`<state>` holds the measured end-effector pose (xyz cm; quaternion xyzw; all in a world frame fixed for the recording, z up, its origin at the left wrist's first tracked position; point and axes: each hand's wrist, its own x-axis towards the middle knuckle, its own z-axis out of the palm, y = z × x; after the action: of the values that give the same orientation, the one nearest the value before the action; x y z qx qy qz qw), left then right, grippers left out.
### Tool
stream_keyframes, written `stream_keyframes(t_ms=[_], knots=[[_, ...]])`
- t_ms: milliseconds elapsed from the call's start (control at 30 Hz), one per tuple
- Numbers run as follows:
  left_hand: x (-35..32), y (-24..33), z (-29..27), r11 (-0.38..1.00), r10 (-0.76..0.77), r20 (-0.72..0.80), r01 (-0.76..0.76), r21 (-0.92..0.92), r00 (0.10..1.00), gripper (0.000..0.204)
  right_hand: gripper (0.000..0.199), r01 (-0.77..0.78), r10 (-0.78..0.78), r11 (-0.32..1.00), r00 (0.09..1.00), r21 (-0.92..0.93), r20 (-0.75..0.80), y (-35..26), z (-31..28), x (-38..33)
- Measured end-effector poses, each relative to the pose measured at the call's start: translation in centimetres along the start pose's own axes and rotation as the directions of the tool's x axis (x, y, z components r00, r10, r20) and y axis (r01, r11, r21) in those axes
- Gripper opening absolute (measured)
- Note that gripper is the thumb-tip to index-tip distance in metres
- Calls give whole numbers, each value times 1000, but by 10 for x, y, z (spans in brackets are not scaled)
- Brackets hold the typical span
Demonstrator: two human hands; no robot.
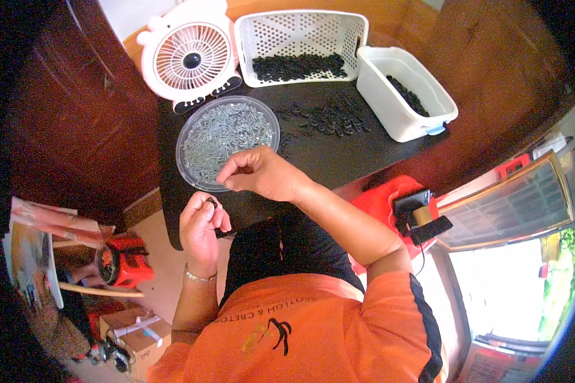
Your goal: The person assembles small fasteners by picking plastic clips from the table and metal pins from a tray and pressing them together by hand.
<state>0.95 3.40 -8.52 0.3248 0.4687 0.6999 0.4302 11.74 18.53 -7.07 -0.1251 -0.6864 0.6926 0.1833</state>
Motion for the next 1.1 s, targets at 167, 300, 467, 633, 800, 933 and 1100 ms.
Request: stream_keyframes(t_ms=[167, 300, 467, 633, 800, 933, 1100], knots=[[2, -6, 8, 991, 81, -58, -74, 110, 995, 20, 11, 22, -22, 997, 1000, 73, 6, -10, 2, -18], [1, -9, 12, 953, 154, -41, -137, 269, 987, 23, 10, 69, -71, 989, 997, 133, 13, -10, 4, -24], [1, -12, 12, 906, 210, -13, -190, 377, 978, 25, 9, 95, -97, 990, 995, 102, 17, -6, 8, -28], [-1, -13, 10, 908, 188, -7, -172, 382, 982, 24, 7, 85, -85, 996, 996, -23, 8, -11, 7, -31], [-2, -13, 10, 913, 200, -15, -181, 365, 980, 23, 7, 134, -139, 981, 990, -138, -28, -11, 4, -32], [-2, -14, 9, 899, 168, 11, -158, 409, 986, 25, 7, 129, -135, 966, 991, -225, -14, -14, 6, -33], [-3, -16, 5, 876, 172, 40, -171, 450, 984, 26, 7, 131, -136, 943, 991, -306, 5, -16, 8, -32]])
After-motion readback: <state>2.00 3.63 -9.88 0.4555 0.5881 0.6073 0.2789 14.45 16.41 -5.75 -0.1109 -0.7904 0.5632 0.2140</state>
